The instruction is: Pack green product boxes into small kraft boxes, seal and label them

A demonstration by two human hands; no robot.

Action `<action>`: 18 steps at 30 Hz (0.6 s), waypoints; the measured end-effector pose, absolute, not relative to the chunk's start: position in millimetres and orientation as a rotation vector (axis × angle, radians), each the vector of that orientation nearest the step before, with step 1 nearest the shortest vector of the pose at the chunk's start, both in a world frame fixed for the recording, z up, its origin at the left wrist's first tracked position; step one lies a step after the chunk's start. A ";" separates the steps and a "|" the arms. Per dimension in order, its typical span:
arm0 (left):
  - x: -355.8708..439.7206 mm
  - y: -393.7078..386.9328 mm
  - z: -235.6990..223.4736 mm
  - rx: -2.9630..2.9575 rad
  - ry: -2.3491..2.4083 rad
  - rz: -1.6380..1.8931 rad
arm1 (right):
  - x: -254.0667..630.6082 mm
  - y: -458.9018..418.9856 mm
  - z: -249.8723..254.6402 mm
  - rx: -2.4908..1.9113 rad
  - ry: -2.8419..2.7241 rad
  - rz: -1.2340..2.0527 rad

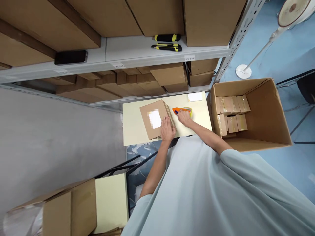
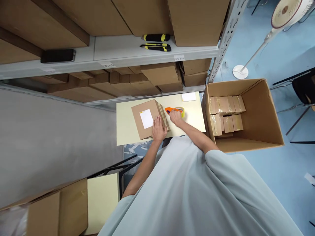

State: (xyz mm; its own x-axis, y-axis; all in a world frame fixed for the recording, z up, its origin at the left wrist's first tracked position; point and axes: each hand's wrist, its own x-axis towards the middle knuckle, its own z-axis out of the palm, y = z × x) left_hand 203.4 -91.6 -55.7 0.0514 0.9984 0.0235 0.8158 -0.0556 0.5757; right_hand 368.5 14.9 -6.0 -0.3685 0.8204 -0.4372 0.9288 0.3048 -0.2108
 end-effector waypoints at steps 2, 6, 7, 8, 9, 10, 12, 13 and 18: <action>203.3 -93.9 -54.3 1.943 1.799 0.595 | 366.5 24.8 2.2 1.747 2.274 -0.660; 201.7 -97.5 -50.9 1.960 1.805 0.664 | 368.2 26.7 26.3 1.895 2.270 -0.691; 201.1 -96.3 -50.0 1.948 1.815 0.709 | 369.1 24.4 32.9 1.900 2.289 -0.679; 200.6 -93.4 -48.7 1.925 1.827 0.760 | 369.7 22.4 39.3 1.916 2.299 -0.669; 200.1 -88.2 -46.5 1.896 1.839 0.822 | 369.6 21.3 45.4 1.945 2.288 -0.696; 199.6 -80.5 -42.8 1.875 1.842 0.893 | 368.6 21.8 51.4 1.982 2.281 -0.720; 198.1 -57.3 -29.2 1.890 1.803 1.056 | 362.6 29.5 65.1 2.061 2.284 -0.747; 196.7 -42.3 -18.7 1.924 1.763 1.125 | 357.5 36.8 73.7 2.086 2.308 -0.753; 177.8 47.2 59.5 2.104 1.621 1.405 | 318.3 98.7 144.3 2.109 2.574 -0.686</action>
